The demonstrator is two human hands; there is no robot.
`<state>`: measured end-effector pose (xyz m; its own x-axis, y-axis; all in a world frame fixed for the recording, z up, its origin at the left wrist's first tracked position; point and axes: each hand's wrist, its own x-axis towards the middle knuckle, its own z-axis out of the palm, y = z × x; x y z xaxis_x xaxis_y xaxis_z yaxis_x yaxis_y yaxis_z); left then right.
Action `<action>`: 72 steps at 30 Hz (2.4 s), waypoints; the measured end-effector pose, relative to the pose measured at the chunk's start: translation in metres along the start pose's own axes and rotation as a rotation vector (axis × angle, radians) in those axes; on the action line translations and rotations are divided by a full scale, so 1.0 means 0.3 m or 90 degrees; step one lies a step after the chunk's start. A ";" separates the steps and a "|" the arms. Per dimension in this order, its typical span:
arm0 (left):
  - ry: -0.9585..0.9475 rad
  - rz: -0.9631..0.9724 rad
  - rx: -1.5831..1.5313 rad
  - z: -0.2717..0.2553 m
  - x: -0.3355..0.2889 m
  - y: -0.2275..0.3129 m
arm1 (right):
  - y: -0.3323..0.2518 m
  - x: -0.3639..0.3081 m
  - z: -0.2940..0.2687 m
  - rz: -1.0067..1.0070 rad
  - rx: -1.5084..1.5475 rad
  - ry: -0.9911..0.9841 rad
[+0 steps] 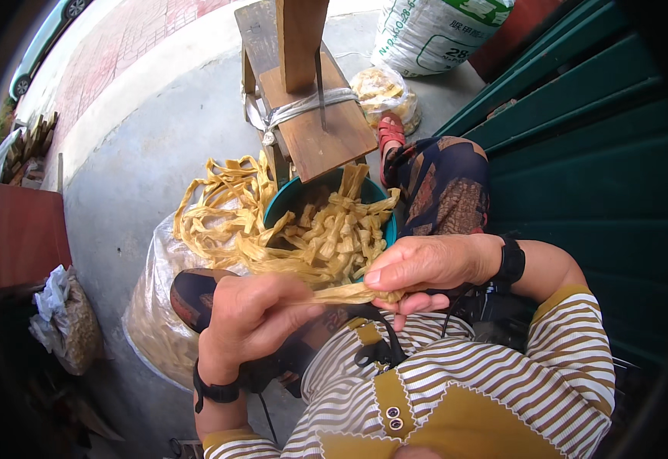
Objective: The person knots long strips of dried bean curd by hand and places the finished knots into a blue bowl.
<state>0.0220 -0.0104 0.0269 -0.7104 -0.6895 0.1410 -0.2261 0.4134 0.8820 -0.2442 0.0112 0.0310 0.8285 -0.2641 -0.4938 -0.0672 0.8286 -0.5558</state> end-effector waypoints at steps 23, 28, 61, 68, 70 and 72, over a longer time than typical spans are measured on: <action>0.058 -0.074 -0.096 0.051 0.119 -0.023 | -0.076 -0.050 -0.031 -0.207 -0.591 0.253; -0.028 -0.257 -0.074 -0.095 0.116 -0.062 | -0.109 -0.113 -0.117 -0.172 -0.577 0.374; 0.015 -0.137 -1.143 0.006 -0.103 0.092 | -0.026 0.120 0.022 -0.611 -0.717 0.350; 0.102 -0.079 0.043 0.103 0.001 0.046 | -0.025 0.155 0.050 -0.466 -0.675 0.364; 0.056 -0.099 0.203 0.101 0.018 0.050 | -0.018 0.143 0.042 -0.429 -0.604 0.345; 0.041 -0.101 0.170 0.100 0.037 0.061 | -0.013 0.134 0.035 -0.350 -0.350 0.259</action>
<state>-0.0101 0.0074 0.0312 -0.6106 -0.7905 0.0475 -0.5034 0.4338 0.7473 -0.2049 0.0027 0.0203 0.5670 -0.7983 -0.2030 -0.0612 0.2049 -0.9769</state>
